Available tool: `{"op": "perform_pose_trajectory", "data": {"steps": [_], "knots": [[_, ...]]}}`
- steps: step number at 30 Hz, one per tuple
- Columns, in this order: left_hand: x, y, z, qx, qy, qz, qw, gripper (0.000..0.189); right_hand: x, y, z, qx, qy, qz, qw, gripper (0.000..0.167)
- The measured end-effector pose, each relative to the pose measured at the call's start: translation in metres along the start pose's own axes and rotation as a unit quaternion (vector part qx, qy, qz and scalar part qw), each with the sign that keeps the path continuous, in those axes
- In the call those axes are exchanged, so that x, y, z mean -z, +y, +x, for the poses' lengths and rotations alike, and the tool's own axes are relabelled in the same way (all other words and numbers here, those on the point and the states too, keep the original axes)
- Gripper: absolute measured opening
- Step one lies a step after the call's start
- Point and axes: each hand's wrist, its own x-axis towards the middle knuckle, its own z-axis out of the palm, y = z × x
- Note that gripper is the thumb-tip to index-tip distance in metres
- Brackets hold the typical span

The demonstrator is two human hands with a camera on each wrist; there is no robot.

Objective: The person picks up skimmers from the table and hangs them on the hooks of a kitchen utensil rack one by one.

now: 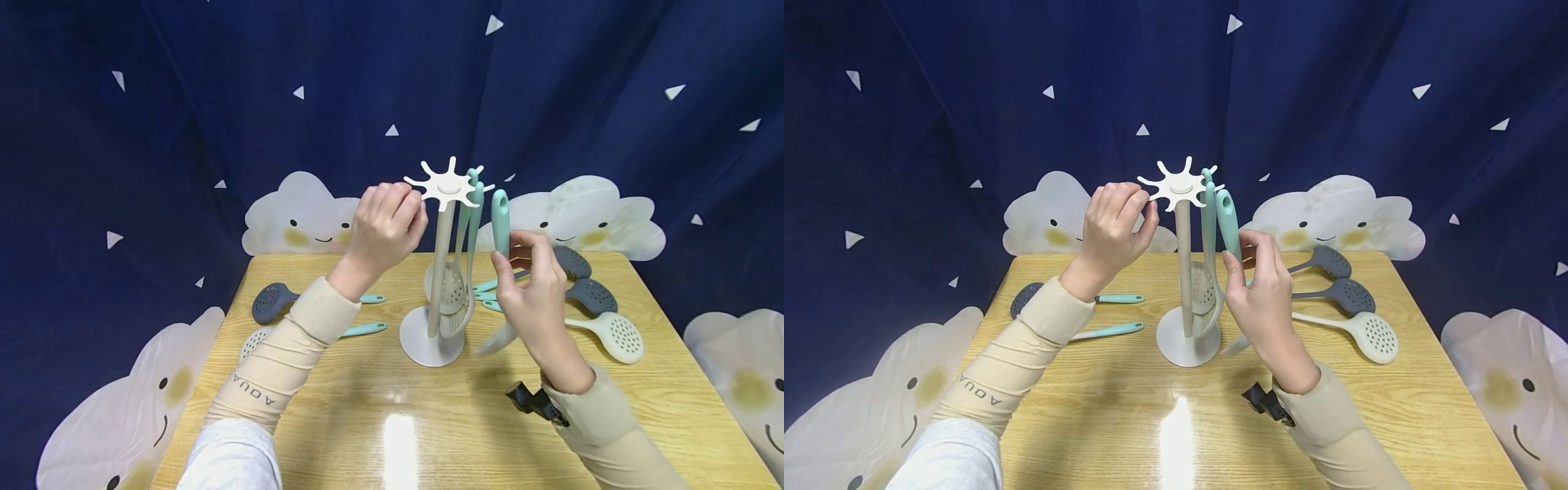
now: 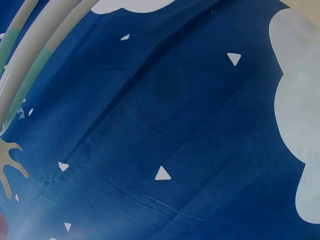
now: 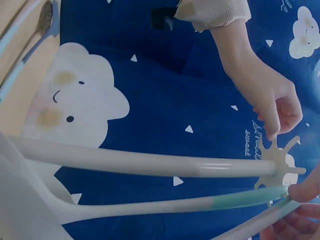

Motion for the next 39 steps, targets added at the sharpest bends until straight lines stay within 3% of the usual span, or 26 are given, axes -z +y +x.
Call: {"op": "perform_pose_trajectory", "data": {"steps": [22,39], "knots": [[0.0,0.0,-0.001,0.006,-0.001,-0.002,1.0,0.005,-0.011,-0.001,-0.004,0.019,-0.039,-0.007,0.9991,0.025],[0.0,0.0,-0.001,0.005,-0.001,-0.001,1.0,0.005,-0.027,0.005,-0.006,0.01,-0.033,-0.001,0.9994,0.024]]}}
